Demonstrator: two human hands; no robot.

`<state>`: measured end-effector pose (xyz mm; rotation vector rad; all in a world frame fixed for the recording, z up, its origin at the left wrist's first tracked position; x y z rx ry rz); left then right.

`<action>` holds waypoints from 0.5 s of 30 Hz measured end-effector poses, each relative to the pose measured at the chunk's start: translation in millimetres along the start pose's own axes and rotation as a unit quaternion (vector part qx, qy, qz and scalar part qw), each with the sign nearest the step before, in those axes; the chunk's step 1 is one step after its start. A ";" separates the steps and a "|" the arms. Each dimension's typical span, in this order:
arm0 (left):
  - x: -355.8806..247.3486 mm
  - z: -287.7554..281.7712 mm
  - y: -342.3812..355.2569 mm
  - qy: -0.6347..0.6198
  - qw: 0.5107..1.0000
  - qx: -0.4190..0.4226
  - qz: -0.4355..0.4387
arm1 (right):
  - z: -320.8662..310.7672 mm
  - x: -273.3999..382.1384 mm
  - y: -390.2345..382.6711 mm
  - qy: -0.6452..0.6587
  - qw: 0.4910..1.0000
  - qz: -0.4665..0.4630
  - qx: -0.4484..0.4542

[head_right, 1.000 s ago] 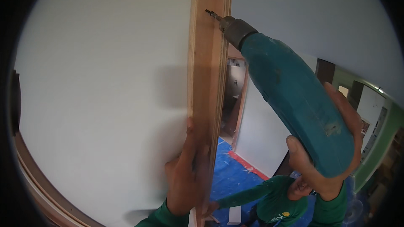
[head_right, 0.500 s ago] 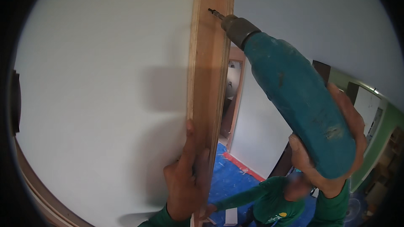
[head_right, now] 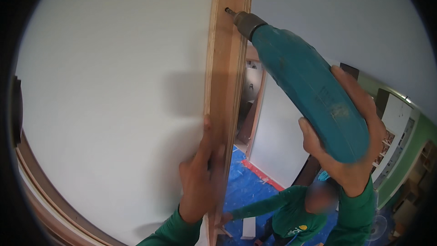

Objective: The person uses a corded drill to secure wooden trim pieces to a wall. They position the trim, insert screws, and drive them in with the drill while a coworker assists by holding the wood in place.

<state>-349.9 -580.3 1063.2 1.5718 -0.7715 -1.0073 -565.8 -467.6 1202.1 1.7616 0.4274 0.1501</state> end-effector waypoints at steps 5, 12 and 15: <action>-11.1 -2.3 0.1 0.057 0.997 0.018 -0.039 | -4.0 4.5 17.2 0.037 0.999 -0.039 0.003; -12.8 -0.3 -2.2 -0.059 0.992 0.013 -0.114 | -25.4 0.7 37.5 0.143 0.988 -0.006 0.054; -25.0 -7.5 -0.9 -0.025 0.993 0.031 -0.112 | -22.5 0.0 34.4 0.175 0.983 0.011 0.057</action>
Point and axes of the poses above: each hand's wrist, its own y-axis towards the middle knuckle, its own z-axis out of the palm, x = y × z, the point moved 2 cm from there along y, towards the middle knuckle, and after that the axes turned 9 degrees about z, right-handed, at the moved point
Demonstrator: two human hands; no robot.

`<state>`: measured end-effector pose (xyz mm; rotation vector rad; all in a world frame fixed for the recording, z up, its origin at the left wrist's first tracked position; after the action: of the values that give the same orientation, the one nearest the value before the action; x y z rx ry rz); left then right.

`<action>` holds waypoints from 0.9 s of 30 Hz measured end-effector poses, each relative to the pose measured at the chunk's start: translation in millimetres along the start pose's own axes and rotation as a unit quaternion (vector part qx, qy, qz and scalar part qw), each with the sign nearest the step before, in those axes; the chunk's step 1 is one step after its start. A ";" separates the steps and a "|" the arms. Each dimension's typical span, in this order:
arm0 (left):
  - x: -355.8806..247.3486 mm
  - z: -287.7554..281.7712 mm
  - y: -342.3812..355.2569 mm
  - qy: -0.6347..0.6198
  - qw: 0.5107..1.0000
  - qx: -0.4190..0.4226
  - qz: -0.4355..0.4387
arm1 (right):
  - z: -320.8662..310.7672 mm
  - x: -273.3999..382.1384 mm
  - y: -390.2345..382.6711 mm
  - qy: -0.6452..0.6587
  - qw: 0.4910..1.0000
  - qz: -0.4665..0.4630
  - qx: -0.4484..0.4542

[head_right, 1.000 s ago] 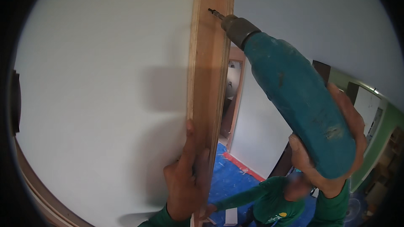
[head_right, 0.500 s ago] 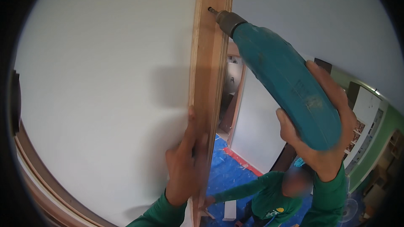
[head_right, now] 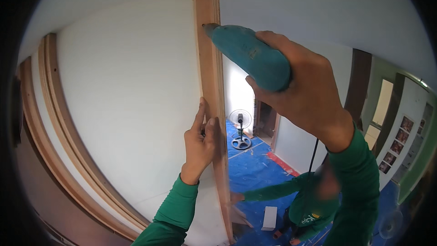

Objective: The person uses a corded drill to secure wooden trim pieces to a wall. They position the trim, insert screws, and drive them in with the drill while a coworker assists by holding the wood in place.

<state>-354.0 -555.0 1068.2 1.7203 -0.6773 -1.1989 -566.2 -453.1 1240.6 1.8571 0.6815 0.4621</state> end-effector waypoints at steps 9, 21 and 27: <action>8.7 -16.4 7.7 -0.044 0.998 0.035 -0.002 | 17.8 -7.7 -9.7 0.005 0.999 -0.014 -0.031; 9.4 -16.4 7.8 -0.071 0.996 0.032 -0.035 | 34.6 -13.1 -11.2 0.033 0.997 -0.037 -0.052; 6.4 -14.3 7.3 -0.040 0.999 -0.007 -0.037 | 44.3 -7.6 -80.0 0.120 0.978 -0.002 -0.169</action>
<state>-338.0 -558.3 1073.7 1.7065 -0.6564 -1.3258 -564.5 -466.9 1149.8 1.4926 0.7179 0.7597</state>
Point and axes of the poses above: each hand's wrist, its own y-axis towards the middle knuckle, its own z-axis out of the palm, x = y × z, the point moved 2 cm from there along y, towards the middle knuckle, and after that the axes turned 9 degrees about z, right-handed, at the moved point
